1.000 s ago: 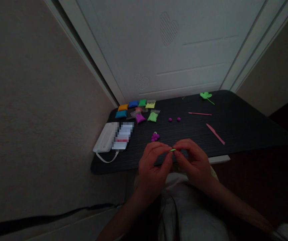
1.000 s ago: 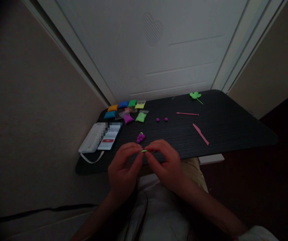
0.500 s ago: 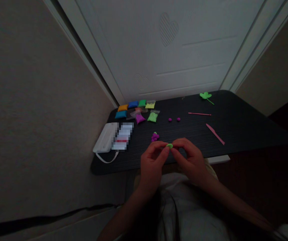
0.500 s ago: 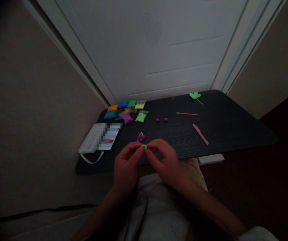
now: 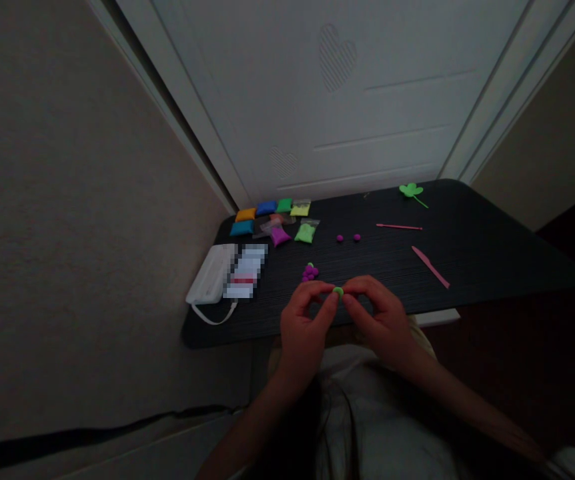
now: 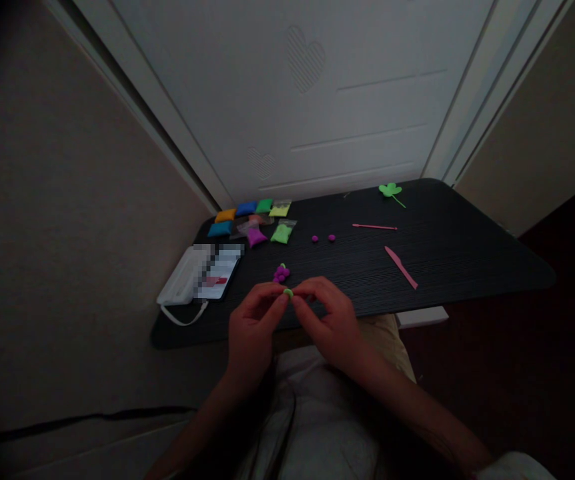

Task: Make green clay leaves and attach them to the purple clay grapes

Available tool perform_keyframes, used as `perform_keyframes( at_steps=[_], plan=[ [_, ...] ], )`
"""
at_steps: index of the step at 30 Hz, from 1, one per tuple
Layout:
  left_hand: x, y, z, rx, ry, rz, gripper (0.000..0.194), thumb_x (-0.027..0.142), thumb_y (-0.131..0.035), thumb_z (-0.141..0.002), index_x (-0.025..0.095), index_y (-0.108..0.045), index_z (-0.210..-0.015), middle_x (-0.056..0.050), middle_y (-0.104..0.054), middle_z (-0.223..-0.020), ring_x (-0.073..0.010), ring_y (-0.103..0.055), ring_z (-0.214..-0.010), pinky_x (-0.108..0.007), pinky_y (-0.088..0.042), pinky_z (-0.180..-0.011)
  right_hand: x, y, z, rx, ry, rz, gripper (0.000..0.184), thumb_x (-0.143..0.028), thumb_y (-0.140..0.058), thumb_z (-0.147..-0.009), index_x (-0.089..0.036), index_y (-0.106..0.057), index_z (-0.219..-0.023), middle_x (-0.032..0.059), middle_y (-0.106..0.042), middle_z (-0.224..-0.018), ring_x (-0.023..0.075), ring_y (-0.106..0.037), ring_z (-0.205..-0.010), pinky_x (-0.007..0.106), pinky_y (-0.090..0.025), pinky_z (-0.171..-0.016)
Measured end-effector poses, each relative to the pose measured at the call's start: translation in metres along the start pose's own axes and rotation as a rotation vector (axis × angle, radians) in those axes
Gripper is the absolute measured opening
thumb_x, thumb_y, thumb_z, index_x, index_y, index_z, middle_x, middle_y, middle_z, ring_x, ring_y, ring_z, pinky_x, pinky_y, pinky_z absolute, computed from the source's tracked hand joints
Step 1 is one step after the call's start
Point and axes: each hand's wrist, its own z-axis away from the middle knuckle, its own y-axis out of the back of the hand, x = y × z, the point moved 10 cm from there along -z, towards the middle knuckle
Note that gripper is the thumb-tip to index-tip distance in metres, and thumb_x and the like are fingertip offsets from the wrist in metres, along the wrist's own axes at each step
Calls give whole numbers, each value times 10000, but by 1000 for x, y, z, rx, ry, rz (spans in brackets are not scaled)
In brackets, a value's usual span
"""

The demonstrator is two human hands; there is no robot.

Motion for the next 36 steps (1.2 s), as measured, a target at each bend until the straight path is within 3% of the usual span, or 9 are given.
perform_keyframes(
  at_steps=[14, 25, 31, 36],
  plan=[
    [7, 2, 1, 31, -82, -74, 80, 219, -583, -756, 185, -618, -819, -22, -588, -837, -148, -557, -809, -295, -448, -757, 1, -1, 1, -14, -3, 0, 83, -182, -509, -810, -203, -581, -844, 15, -584, -807, 148, -542, -773, 294, -435, -704],
    [8, 4, 1, 49, -71, -38, 67, 214, -588, -747, 180, -619, -797, -17, -588, -801, -139, -555, -769, -290, -455, -734, 2, -1, 1, -12, -6, -8, 91, -210, -504, -810, -205, -590, -840, 20, -592, -800, 153, -542, -762, 300, -438, -693],
    [2, 3, 2, 69, -26, 78, 80, 233, -588, -754, 182, -621, -806, -10, -593, -819, -126, -558, -780, -262, -453, -714, 1, -9, 0, -74, 2, -12, 91, -200, -521, -804, -203, -585, -869, 15, -579, -804, 146, -535, -763, 297, -438, -705],
    [-5, 1, 3, 75, 8, 97, 98, 245, -604, -737, 184, -622, -812, -10, -603, -808, -129, -566, -759, -273, -460, -706, 3, -5, 1, -33, -4, 14, 89, -193, -506, -814, -207, -583, -856, 19, -586, -818, 152, -543, -786, 304, -439, -720]
  ],
)
